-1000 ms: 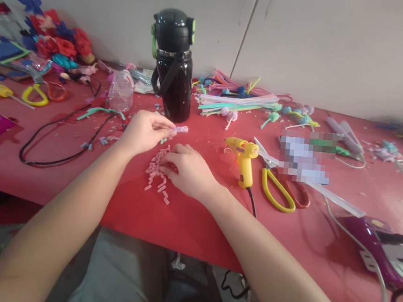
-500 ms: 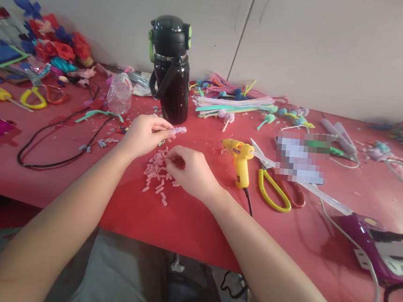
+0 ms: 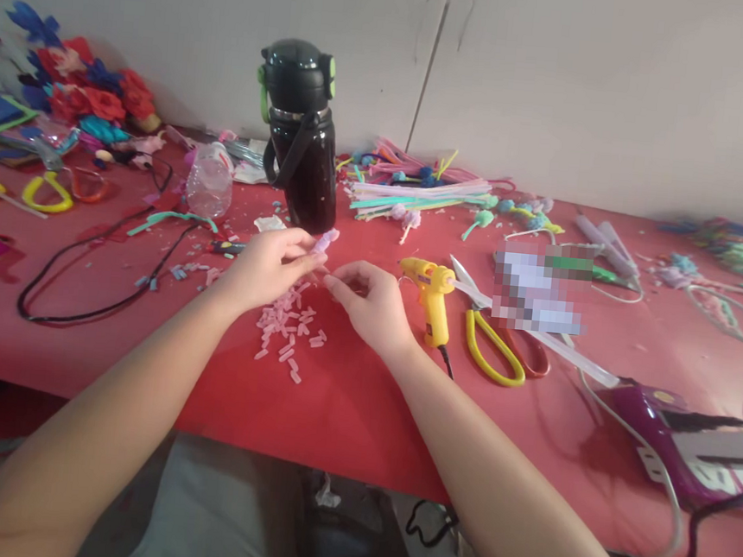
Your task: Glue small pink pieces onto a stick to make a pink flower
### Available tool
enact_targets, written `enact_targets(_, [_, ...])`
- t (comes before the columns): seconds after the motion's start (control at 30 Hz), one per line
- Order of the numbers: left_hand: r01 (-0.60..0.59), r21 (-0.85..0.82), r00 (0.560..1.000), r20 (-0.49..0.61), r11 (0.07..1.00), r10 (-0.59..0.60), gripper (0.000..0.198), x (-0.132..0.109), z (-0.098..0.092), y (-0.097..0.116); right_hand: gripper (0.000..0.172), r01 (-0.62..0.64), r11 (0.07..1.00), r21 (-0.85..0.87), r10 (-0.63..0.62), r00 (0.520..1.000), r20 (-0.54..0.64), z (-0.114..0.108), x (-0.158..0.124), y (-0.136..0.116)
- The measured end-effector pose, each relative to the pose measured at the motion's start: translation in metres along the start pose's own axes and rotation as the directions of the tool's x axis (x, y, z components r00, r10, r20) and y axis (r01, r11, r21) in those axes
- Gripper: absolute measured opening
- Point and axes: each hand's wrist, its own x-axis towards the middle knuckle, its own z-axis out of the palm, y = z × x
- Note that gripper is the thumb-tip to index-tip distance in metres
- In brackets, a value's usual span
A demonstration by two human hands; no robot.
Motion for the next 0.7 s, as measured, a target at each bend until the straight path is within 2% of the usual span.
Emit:
enact_targets(0.17, [-0.038,-0.019,0.998,0.054,0.999,0.039,0.033,-0.002,0.004,0.003,0.03,0.0,1.0,-0.013,-0.001,0.997,-0.082,0.001,0.001,-0.001])
enact_targets(0.4, [-0.062,-0.049,0.994,0.083,0.997,0.066,0.033,-0.004,0.01,0.004,0.028,0.044,0.998,0.05,-0.036,0.989,-0.144,0.004,0.002,0.004])
enact_targets(0.57, [-0.096,-0.043,0.992,0.072,0.994,0.099,0.028,-0.004,0.011,0.006,0.028,-0.007,0.968,0.25,0.032,0.995,-0.098,0.004,0.003,0.006])
enact_targets(0.7, [-0.119,-0.084,0.99,0.064,0.989,0.125,0.025,-0.003,0.009,0.007,0.033,-0.085,0.914,0.398,0.07,0.996,0.051,0.002,0.003,0.001])
